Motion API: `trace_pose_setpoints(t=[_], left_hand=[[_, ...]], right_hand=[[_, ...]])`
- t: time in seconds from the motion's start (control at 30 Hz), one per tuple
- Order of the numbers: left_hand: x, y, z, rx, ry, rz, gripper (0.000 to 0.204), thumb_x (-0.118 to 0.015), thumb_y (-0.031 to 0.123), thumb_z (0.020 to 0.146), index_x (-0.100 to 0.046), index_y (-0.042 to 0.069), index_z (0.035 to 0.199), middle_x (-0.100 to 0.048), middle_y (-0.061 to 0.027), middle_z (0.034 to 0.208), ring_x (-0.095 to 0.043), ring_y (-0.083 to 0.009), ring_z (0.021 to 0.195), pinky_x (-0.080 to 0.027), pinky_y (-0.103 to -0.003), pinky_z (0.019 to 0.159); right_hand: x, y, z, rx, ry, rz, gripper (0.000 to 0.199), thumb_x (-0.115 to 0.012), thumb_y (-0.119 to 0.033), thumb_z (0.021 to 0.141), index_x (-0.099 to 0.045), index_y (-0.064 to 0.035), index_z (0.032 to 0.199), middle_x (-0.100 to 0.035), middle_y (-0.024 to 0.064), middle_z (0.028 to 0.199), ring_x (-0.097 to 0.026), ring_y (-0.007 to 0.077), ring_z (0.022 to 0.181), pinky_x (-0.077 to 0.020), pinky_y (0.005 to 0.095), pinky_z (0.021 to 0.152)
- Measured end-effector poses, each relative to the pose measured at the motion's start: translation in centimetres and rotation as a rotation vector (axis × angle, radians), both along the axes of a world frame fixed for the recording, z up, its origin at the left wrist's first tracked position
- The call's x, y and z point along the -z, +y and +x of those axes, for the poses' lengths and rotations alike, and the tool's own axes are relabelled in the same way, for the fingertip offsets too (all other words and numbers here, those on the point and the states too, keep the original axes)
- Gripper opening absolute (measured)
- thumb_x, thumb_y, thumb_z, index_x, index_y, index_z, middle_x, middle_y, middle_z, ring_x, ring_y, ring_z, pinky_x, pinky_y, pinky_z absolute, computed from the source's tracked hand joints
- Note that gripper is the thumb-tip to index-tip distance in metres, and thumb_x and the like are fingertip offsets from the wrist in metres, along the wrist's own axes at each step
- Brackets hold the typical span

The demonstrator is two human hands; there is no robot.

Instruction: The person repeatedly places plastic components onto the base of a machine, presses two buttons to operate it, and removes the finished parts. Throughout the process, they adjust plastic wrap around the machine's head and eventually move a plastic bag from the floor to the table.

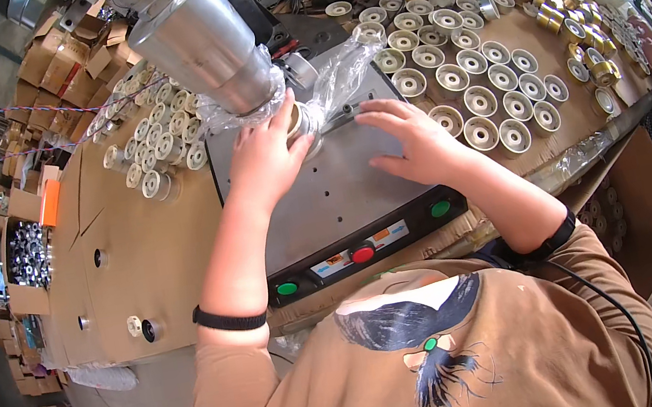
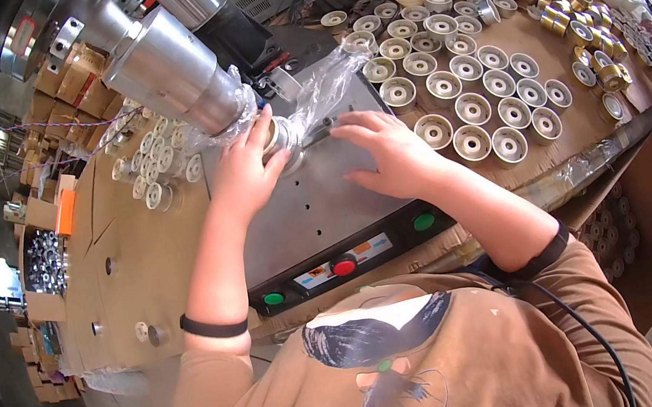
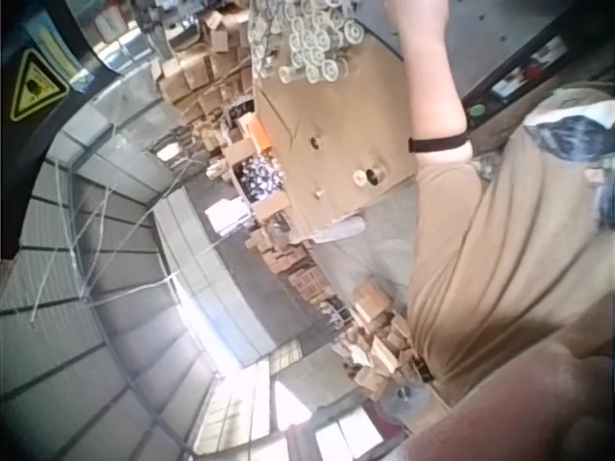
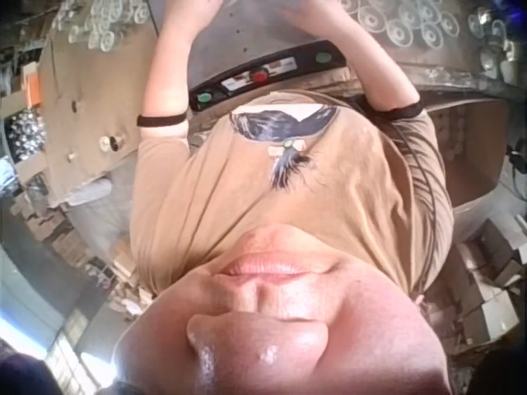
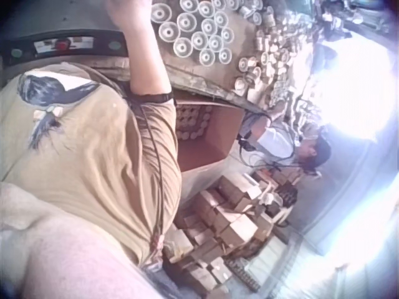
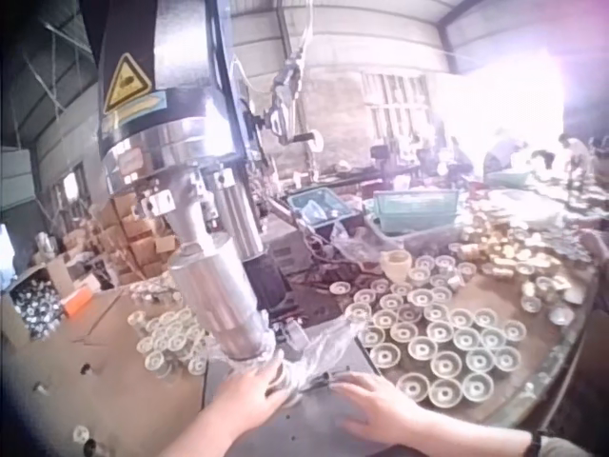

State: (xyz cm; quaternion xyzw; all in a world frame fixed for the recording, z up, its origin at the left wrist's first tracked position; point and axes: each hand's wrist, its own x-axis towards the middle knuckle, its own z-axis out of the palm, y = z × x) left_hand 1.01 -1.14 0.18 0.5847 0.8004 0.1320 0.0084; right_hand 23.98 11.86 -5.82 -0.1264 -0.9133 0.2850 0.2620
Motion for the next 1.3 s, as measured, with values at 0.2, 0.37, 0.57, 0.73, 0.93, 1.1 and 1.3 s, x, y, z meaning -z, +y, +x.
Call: trace_pose_setpoints(t=[0.2, 0.37, 0.57, 0.73, 0.93, 1.1, 1.3], left_hand=[[-0.2, -10.9, 0.7, 0.086, 0.043, -0.239, 0.096, -0.084, 0.034, 0.075, -0.035, 0.021, 0.157, -0.024, -0.0186, 0.164, -0.025, -0.0415, 0.15, -0.029, -0.052, 0.12], [5.4, -19.6, 1.9, -0.118, 0.019, -0.265, 0.112, -0.091, 0.025, 0.064, -0.032, 0.019, 0.158, -0.018, -0.0192, 0.166, -0.022, -0.0424, 0.151, -0.027, -0.053, 0.121], [6.6, -19.6, 3.7, -0.197, -0.32, -0.087, 0.122, -0.094, 0.018, 0.06, -0.024, 0.013, 0.159, -0.006, -0.021, 0.167, -0.02, -0.0428, 0.152, -0.03, -0.048, 0.12], [6.8, -19.6, 3.7, -0.182, -0.253, -0.13, 0.121, -0.094, 0.016, 0.06, -0.023, 0.008, 0.158, -0.006, -0.0225, 0.166, -0.021, -0.0432, 0.151, -0.031, -0.047, 0.12], [5.9, -19.3, 4.2, -0.282, -0.29, -0.164, 0.119, -0.093, 0.016, 0.059, -0.026, 0.005, 0.156, -0.006, -0.0225, 0.166, -0.024, -0.0441, 0.15, -0.034, -0.047, 0.117], [6.0, -19.0, 3.9, -0.28, -0.323, -0.19, 0.117, -0.093, 0.017, 0.06, -0.027, 0.005, 0.156, -0.005, -0.022, 0.167, -0.024, -0.0442, 0.15, -0.036, -0.048, 0.117], [6.6, -19.4, 3.6, -0.264, -0.318, -0.142, 0.116, -0.093, 0.017, 0.061, -0.026, 0.006, 0.156, -0.004, -0.0214, 0.167, -0.023, -0.0443, 0.15, -0.037, -0.048, 0.116]], right_hand=[[-0.9, -1.2, 7.6, -0.107, -0.339, 0.155, 0.069, -0.078, -0.015, 0.076, -0.054, -0.0128, 0.141, -0.04, 0.0148, 0.154, -0.032, 0.0374, 0.147, -0.0355, 0.0476, 0.117], [2.0, -1.1, 9.7, -0.145, -0.314, 0.123, 0.079, -0.079, -0.013, 0.065, -0.055, -0.0136, 0.14, -0.036, 0.0115, 0.158, -0.026, 0.0364, 0.15, -0.0337, 0.0523, 0.118], [-0.2, 4.4, 3.4, -0.08, -0.019, -0.077, 0.041, -0.076, -0.014, 0.077, -0.069, -0.0039, 0.116, -0.069, 0.0148, 0.114, -0.063, 0.0347, 0.11, -0.0483, 0.0466, 0.099], [-2.0, 10.3, -10.4, 0.058, 0.131, 0.05, 0.031, -0.069, -0.012, 0.084, -0.069, -0.0059, 0.115, -0.067, 0.013, 0.114, -0.063, 0.0366, 0.11, -0.051, 0.0449, 0.096], [-3.4, 11.1, -22.0, 0.049, -0.229, 0.149, 0.027, -0.067, -0.019, 0.081, -0.073, -0.0089, 0.105, -0.068, 0.0112, 0.112, -0.062, 0.0319, 0.114, -0.05, 0.042, 0.099], [-2.0, 12.1, -23.5, 0.057, -0.293, 0.325, 0.026, -0.067, -0.015, 0.078, -0.074, -0.0097, 0.103, -0.068, 0.0097, 0.116, -0.062, 0.0302, 0.117, -0.0511, 0.0418, 0.098], [-2.9, 10.9, -18.5, -0.053, -0.014, 0.181, 0.015, -0.066, -0.014, 0.082, -0.068, -0.0033, 0.093, -0.067, 0.0151, 0.102, -0.064, 0.0358, 0.1, -0.0516, 0.0444, 0.088]])
